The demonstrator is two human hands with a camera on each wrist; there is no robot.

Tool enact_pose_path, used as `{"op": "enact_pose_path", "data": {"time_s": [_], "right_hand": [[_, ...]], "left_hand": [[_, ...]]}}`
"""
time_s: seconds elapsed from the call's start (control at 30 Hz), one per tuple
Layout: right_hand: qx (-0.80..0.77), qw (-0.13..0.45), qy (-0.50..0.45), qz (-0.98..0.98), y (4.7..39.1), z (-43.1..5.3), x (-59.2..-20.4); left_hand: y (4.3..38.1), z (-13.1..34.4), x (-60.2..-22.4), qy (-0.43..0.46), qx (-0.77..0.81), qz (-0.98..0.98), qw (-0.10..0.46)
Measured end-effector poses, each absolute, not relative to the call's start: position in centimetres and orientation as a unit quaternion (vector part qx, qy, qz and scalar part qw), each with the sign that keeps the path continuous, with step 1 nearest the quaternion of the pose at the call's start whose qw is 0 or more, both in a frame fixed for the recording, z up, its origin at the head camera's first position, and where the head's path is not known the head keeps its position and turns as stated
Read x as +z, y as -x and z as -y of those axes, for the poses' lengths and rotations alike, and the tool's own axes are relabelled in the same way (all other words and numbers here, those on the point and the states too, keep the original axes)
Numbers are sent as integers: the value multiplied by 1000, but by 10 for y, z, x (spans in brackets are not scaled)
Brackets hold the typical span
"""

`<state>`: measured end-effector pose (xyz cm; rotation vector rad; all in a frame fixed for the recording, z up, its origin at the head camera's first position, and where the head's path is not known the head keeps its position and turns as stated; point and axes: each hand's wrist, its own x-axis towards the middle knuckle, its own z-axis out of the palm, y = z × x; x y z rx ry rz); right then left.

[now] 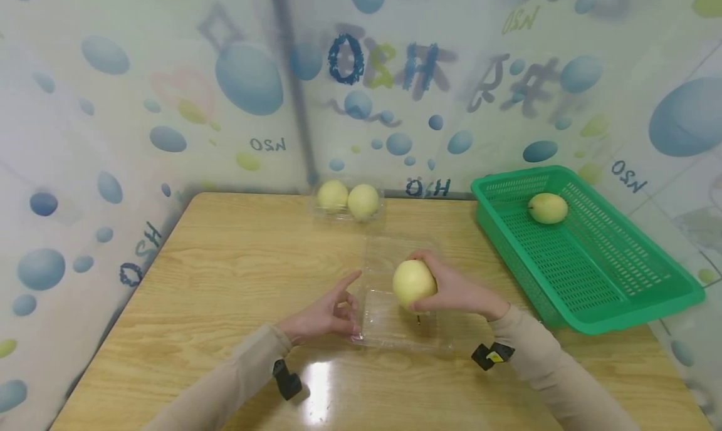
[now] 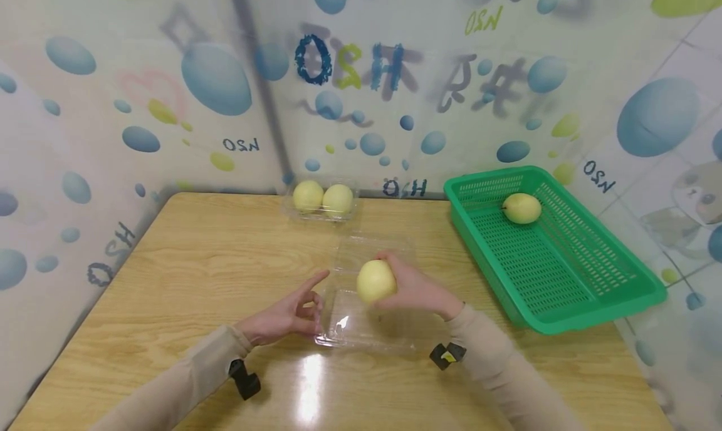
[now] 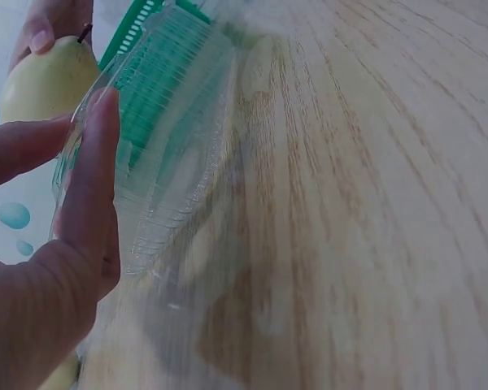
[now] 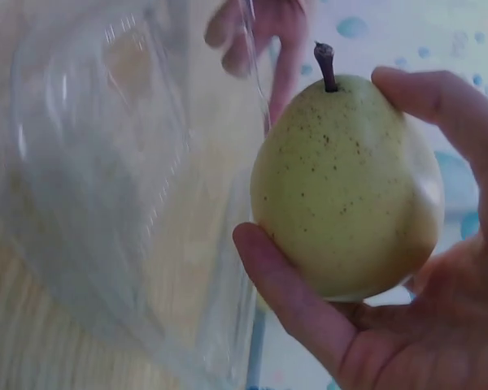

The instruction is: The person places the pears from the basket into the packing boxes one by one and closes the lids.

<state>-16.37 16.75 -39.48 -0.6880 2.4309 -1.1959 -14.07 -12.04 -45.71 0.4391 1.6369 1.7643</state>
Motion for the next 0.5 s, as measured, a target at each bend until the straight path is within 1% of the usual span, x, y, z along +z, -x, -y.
{"op": "enact_pose_path", "data": {"time_s": [0.23,0.5], "right_hand": [[-409,184,255,-857,156,-146,-402],[-384,200,250,-866,159,-130,-411]], "left_hand": [[140,119,-458,-159,679,-631,339],[140,118,-458,-155,676,-637,336]]}}
